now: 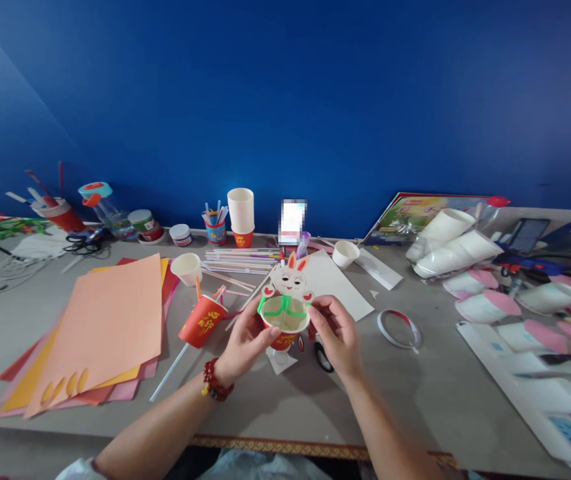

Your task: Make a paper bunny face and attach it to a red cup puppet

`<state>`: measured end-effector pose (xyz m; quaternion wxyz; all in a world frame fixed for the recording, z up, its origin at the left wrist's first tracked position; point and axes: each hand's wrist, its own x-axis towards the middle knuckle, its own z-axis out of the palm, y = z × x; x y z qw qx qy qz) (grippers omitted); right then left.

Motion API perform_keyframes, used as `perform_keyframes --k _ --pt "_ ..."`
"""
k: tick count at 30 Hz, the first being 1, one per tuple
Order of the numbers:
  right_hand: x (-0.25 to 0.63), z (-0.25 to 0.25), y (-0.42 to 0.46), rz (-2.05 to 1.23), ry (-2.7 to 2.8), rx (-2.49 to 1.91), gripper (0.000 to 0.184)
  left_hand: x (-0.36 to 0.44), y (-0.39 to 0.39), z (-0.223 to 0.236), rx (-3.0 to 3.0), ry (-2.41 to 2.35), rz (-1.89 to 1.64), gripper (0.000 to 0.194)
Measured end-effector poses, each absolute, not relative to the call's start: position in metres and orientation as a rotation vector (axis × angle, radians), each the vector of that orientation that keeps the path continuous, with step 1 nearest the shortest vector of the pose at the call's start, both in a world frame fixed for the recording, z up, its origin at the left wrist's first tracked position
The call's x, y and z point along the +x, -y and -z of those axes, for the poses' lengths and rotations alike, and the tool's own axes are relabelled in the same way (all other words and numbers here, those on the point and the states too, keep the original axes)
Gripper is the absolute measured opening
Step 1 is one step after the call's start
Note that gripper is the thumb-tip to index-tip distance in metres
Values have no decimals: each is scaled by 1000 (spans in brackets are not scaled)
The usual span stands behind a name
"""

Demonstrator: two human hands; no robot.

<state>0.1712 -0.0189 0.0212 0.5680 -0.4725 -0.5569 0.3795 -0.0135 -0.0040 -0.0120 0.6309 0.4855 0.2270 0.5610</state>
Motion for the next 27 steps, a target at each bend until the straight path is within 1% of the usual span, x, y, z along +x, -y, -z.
perform_keyframes --k 3,7,11,14,16,21,25,27 --pt "171 -22 19 -938 1289 -1064 16 -14 3 12 1064 -544 -1284 57" --pt "172 -25 19 -1070 1277 -1015 23 -13 3 6 1003 -566 -1304 62" --pt "171 -23 16 -1151 1383 -982 36 -12 3 -1 974 -595 -1360 63" --pt "171 -17 13 -1147 1442 -980 46 -13 3 -4 966 -601 -1369 62" --pt "170 -13 11 -1114 1478 -1000 49 -13 3 -4 972 -599 -1365 62" --pt "165 -7 10 -1018 1618 -1055 36 -12 3 -3 1011 -597 -1340 61" --pt "164 -9 11 -975 1630 -1056 34 -11 4 -9 1096 -603 -1301 68" --pt "165 -10 10 -972 1636 -1074 33 -11 4 -14 1139 -640 -1267 67"
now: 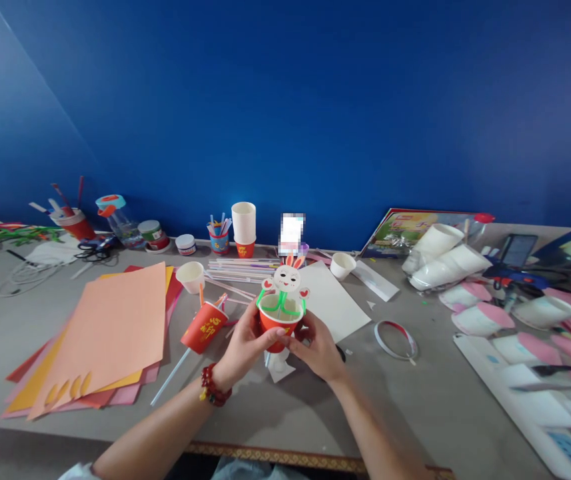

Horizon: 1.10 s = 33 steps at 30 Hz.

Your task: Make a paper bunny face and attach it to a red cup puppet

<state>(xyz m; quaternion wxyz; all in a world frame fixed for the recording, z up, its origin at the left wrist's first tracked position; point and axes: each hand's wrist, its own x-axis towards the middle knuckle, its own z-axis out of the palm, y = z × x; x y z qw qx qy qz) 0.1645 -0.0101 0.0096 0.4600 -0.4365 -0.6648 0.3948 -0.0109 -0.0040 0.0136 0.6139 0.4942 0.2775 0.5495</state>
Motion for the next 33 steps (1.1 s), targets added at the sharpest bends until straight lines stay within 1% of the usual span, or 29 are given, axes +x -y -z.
perform_keyframes --k 5,9,11,16,26,33 --pt "172 -16 10 -995 1542 -1014 35 -13 4 -19 1161 -716 -1247 65" --pt "173 -22 11 -960 1290 -1008 25 -12 4 -17 1201 -691 -1211 63" --pt "171 -25 12 -936 1242 -1000 22 -12 5 -13 1229 -677 -1194 64" --pt "167 -28 14 -917 1218 -1037 25 -11 6 -3 1265 -644 -1168 71" --pt "166 -25 14 -886 1208 -1021 27 -9 7 2 1269 -682 -1207 75" --pt "165 -20 15 -865 1164 -1062 27 -7 7 2 1287 -692 -1208 74"
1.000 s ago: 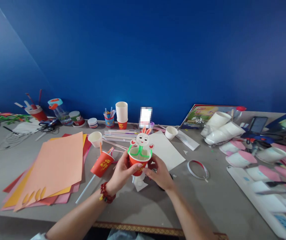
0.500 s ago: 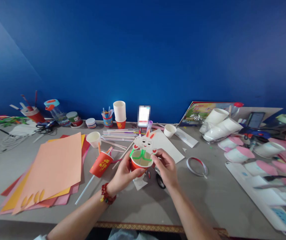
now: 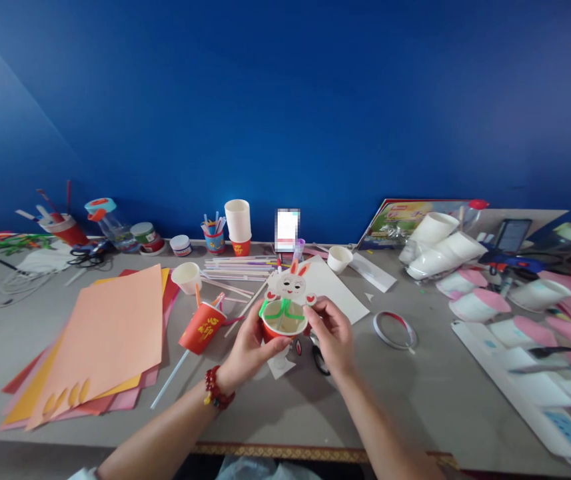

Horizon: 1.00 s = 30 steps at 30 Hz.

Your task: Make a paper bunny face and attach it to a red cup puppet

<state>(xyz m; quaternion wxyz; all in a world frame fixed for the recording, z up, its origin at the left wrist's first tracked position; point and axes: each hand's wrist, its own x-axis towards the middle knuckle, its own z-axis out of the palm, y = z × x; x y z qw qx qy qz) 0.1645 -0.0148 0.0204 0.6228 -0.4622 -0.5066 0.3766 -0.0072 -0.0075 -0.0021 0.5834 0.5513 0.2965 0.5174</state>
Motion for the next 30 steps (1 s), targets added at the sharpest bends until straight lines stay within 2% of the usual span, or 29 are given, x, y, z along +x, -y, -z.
perform_keyframes --k 7,13,19,30 --pt "164 -19 14 -792 1186 -1077 28 -5 8 1 1232 -682 -1210 76" --pt "166 -17 15 -897 1200 -1071 22 -8 7 2 1192 -634 -1202 75" --pt "167 -21 18 -1069 1263 -985 25 -9 7 2 1168 -632 -1208 76" --pt "164 -17 16 -1043 1377 -964 22 -7 7 -5 1100 -580 -1262 73"
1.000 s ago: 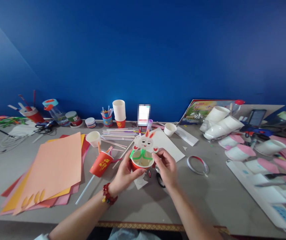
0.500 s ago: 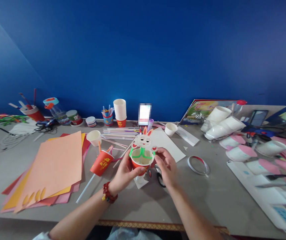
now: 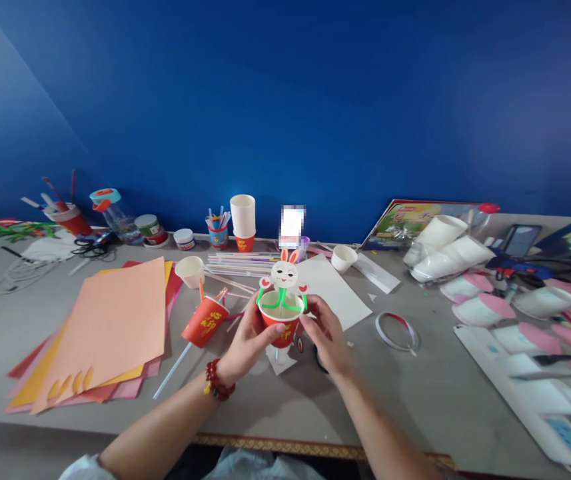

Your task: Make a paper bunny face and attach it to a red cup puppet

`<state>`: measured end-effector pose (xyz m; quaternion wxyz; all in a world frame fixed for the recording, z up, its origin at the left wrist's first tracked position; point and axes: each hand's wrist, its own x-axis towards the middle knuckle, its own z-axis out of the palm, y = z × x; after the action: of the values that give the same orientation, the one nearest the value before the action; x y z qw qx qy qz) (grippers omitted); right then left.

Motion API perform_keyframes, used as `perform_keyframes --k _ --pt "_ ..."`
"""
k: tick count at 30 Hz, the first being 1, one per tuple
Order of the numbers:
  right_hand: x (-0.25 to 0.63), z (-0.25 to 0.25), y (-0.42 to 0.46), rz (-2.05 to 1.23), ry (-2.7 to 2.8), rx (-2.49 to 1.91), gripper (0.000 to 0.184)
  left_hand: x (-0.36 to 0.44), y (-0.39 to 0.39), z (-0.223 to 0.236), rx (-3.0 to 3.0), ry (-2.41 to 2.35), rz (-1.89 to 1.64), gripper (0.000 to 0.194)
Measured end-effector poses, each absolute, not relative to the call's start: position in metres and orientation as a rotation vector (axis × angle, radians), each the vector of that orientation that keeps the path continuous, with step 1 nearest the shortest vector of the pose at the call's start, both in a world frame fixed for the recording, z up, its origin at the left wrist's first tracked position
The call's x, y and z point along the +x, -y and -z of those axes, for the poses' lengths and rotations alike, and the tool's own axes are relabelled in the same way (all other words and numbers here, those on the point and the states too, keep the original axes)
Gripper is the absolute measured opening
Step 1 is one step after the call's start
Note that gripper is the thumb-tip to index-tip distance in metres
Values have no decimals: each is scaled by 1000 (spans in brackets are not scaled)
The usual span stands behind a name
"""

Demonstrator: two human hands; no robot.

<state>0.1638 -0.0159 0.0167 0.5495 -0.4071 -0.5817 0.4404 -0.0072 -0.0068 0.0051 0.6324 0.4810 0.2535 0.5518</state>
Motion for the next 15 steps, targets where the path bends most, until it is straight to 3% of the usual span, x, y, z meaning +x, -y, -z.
perform_keyframes --k 8,15 --pt "160 -10 13 -1029 1479 -950 33 -10 7 -7 1118 -599 -1283 76" --pt "160 -13 12 -1016 1507 -919 34 -9 7 -3 1217 -687 -1288 67"
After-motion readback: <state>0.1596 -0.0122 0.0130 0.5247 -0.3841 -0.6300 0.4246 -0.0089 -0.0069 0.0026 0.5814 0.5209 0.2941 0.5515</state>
